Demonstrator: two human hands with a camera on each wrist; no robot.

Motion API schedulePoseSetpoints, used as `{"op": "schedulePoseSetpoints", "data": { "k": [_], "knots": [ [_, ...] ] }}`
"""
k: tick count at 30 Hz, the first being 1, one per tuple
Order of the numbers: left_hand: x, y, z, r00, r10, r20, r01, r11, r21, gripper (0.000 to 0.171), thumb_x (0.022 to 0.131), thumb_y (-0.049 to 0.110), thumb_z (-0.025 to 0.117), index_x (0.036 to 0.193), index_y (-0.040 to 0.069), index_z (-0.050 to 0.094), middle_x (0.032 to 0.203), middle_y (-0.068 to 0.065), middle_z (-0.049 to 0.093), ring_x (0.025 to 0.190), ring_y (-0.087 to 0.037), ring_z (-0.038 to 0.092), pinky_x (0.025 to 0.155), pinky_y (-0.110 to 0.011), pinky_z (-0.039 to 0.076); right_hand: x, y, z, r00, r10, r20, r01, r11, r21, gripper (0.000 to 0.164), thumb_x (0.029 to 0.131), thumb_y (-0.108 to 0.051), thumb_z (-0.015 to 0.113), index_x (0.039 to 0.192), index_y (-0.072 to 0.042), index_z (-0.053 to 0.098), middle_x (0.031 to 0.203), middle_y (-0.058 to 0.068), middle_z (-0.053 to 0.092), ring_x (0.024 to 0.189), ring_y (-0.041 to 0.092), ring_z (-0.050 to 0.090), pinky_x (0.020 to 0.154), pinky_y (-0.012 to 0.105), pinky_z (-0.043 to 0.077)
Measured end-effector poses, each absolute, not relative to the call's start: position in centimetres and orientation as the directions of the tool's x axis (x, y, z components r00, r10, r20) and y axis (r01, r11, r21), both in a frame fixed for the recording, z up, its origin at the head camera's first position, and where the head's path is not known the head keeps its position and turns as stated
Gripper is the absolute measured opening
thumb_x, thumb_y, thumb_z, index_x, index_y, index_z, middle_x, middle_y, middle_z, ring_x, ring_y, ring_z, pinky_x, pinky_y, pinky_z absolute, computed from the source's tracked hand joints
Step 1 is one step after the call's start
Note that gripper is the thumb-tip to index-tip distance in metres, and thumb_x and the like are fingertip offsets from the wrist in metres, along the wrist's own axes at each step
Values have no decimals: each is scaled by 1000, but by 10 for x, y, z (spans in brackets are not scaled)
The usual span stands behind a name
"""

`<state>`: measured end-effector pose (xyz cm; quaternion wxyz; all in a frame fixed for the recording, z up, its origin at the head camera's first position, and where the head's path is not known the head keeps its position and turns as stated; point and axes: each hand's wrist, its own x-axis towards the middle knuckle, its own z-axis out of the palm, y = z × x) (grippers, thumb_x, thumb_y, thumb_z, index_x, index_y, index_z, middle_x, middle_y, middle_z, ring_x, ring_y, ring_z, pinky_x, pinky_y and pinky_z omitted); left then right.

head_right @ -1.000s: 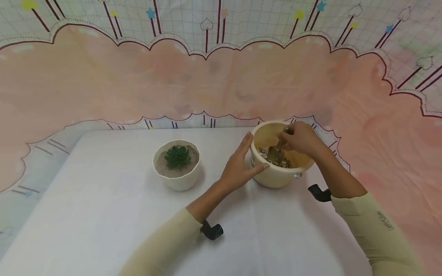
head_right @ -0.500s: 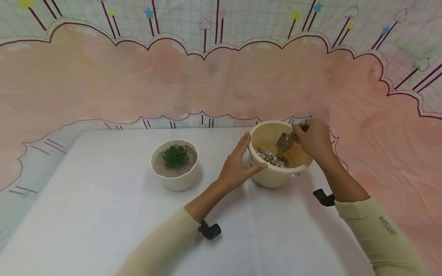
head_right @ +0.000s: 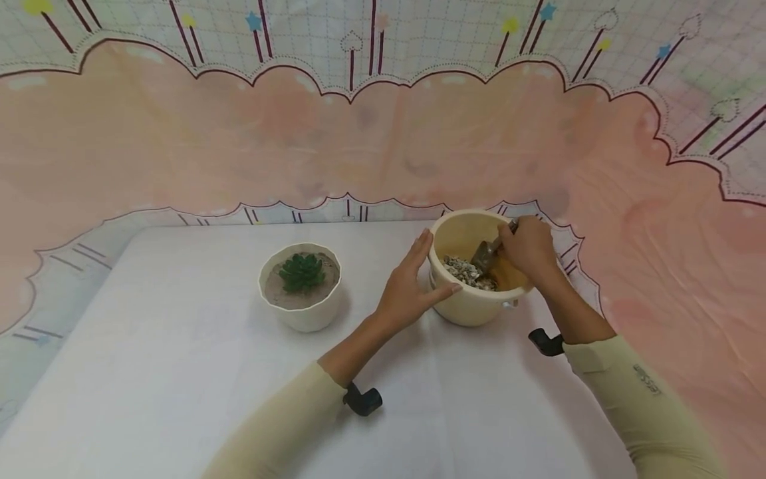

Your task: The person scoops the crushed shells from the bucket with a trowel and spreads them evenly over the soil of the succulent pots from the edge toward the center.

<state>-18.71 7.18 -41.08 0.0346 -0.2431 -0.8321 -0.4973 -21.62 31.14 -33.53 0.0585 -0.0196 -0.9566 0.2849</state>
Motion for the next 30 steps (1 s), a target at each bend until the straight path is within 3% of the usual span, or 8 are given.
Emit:
{"op": "schedulePoseSetpoints", "data": {
  "k": [5,10,16,19,30],
  "knots": [
    [-187,73,-411,-876,380,298,440,374,816,108,89,48,84,169,13,19,174,2,16,158,-14,12,124,-45,26,-222,309,-337,-992,110,64,44,766,-642,43,111,-21,53,107,20,66,84,27,74,66,24,76,52,21,53],
    [-188,73,-413,-871,375,317,455,371,810,109,89,48,84,169,10,20,174,-3,18,159,-20,17,123,-46,27,-225,309,-338,-992,120,35,58,689,-722,43,111,-19,51,113,22,64,90,30,73,59,7,72,59,25,60],
    [-189,75,-415,-873,371,316,450,363,816,109,89,47,84,169,11,19,174,0,16,159,-22,18,123,-47,28,-228,305,-341,-994,107,-36,84,488,-869,42,112,-15,48,114,24,61,87,24,73,64,11,74,70,33,62],
    [-189,76,-415,-873,377,311,447,361,818,110,89,47,85,169,11,18,174,0,15,159,-20,17,123,-47,28,-230,307,-342,-992,104,-67,108,460,-881,41,113,-14,48,116,25,59,86,17,73,65,11,74,72,33,62],
    [-189,74,-413,-869,373,326,460,360,812,109,89,46,85,168,10,19,174,-1,16,157,-16,20,122,-44,30,-236,310,-340,-981,5,-192,182,349,-919,43,113,-14,47,129,26,52,89,14,75,73,16,77,80,36,62]
  ]
}}
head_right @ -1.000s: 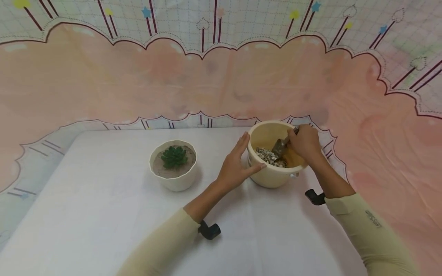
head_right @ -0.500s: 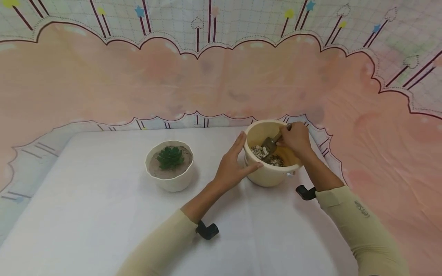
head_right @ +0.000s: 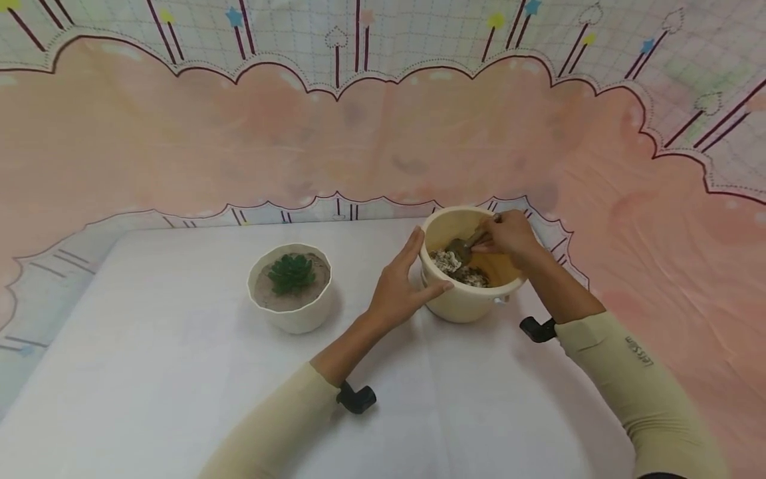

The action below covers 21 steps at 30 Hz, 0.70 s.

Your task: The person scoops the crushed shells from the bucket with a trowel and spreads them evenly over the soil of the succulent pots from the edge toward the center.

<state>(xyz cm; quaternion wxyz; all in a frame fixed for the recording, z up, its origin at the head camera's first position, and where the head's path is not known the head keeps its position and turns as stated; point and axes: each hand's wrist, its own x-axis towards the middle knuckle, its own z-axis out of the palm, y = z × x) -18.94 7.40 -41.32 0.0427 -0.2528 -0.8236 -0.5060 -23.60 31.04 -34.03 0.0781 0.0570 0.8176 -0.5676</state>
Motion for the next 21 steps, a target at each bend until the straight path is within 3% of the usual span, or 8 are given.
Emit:
{"op": "schedulePoseSetpoints", "data": {
  "k": [5,21],
  "knots": [
    [-190,72,-413,-862,380,335,470,351,810,109,89,45,85,168,9,19,174,-2,15,157,-16,19,122,-43,30,-236,307,-342,-965,-69,-254,224,287,-931,44,114,-14,44,135,25,45,94,15,75,79,19,78,84,38,61],
    [-188,72,-413,-867,385,317,459,367,809,109,90,45,85,168,10,19,174,-5,16,157,-16,19,122,-40,28,-235,311,-339,-897,-184,-402,374,170,-912,33,115,-10,40,129,19,48,96,20,75,87,29,78,84,37,61]
  ]
}}
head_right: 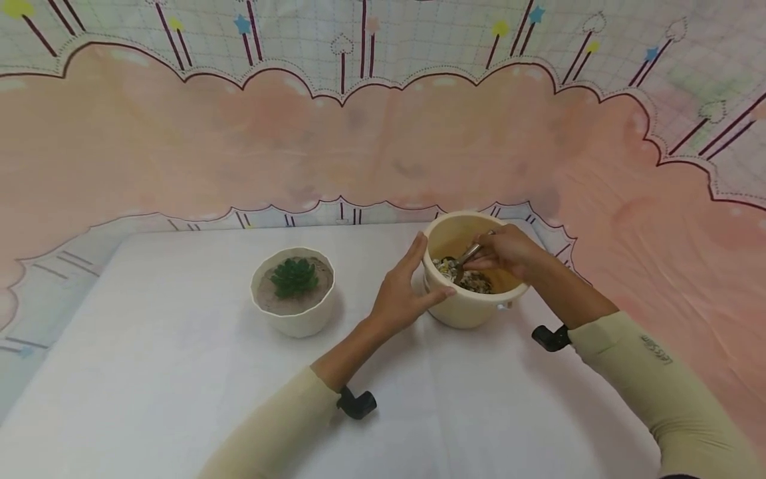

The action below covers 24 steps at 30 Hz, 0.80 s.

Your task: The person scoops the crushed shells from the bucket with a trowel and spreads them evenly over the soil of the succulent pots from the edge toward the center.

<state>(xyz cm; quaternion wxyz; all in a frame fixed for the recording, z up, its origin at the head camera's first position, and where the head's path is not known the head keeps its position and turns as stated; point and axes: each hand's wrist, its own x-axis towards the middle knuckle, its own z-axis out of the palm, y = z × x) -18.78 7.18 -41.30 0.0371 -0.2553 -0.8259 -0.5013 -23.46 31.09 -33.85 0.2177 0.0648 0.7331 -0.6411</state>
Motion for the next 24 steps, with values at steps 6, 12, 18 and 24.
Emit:
{"op": "schedulePoseSetpoints", "data": {
  "k": [6,12,18,24],
  "knots": [
    [-186,73,-415,-865,380,327,467,373,802,109,89,45,85,168,10,19,174,-4,17,157,-17,20,122,-41,29,-230,313,-334,-889,-198,-414,395,128,-910,33,115,-9,40,129,18,51,98,21,75,88,30,78,85,37,61],
    [-185,72,-414,-862,374,341,479,387,788,108,89,45,86,168,8,21,173,-6,19,157,-21,22,122,-42,30,-227,314,-330,-884,-216,-414,406,81,-910,33,115,-10,39,114,11,64,100,21,75,89,30,78,86,37,60],
    [-185,71,-414,-867,375,328,471,403,784,108,89,44,86,168,10,20,173,-4,19,157,-19,21,122,-42,30,-223,316,-326,-876,-224,-428,433,31,-901,37,116,-11,38,104,5,69,100,21,75,90,30,78,89,38,59],
    [-185,71,-414,-868,372,329,473,421,774,108,89,46,85,168,11,21,173,-2,19,158,-18,20,122,-42,30,-221,316,-320,-880,-202,-430,447,-44,-893,32,115,-11,41,104,5,67,96,23,76,88,32,78,87,38,60]
  ]
}}
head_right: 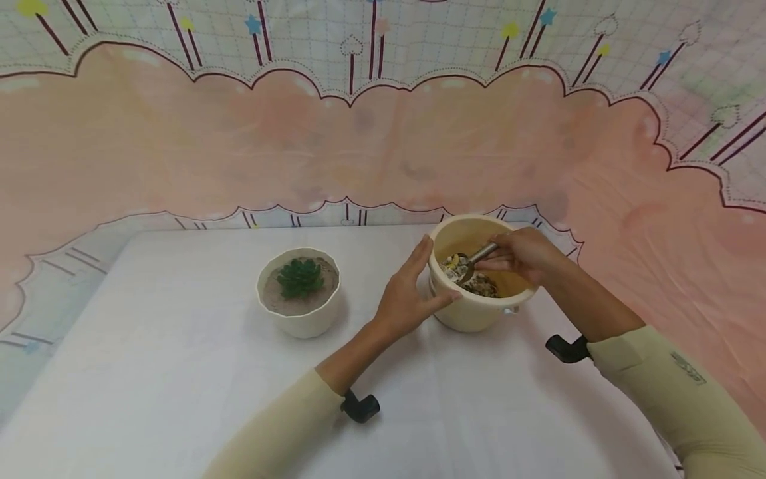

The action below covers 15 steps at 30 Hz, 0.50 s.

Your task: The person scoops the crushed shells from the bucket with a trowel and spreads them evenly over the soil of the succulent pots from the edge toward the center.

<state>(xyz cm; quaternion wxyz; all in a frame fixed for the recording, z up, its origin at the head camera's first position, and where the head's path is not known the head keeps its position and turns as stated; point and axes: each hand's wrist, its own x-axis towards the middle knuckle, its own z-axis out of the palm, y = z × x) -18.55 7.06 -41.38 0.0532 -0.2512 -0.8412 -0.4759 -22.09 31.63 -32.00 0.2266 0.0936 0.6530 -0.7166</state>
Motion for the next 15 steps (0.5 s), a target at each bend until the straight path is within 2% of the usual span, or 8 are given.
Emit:
{"op": "schedulePoseSetpoints", "data": {
  "k": [6,15],
  "knots": [
    [-187,70,-413,-871,363,331,469,414,780,109,88,47,86,168,11,20,174,-1,18,158,-17,17,123,-41,28,-219,321,-312,-880,-208,-427,456,-115,-883,41,116,-11,36,102,5,71,98,26,76,91,33,78,87,37,59],
    [-187,71,-414,-871,362,331,467,405,786,109,88,47,86,169,12,21,173,-1,20,158,-16,16,123,-43,27,-217,327,-310,-868,-189,-460,491,-180,-852,39,116,-12,38,102,4,71,99,24,76,92,33,78,88,36,59]
  ]
}}
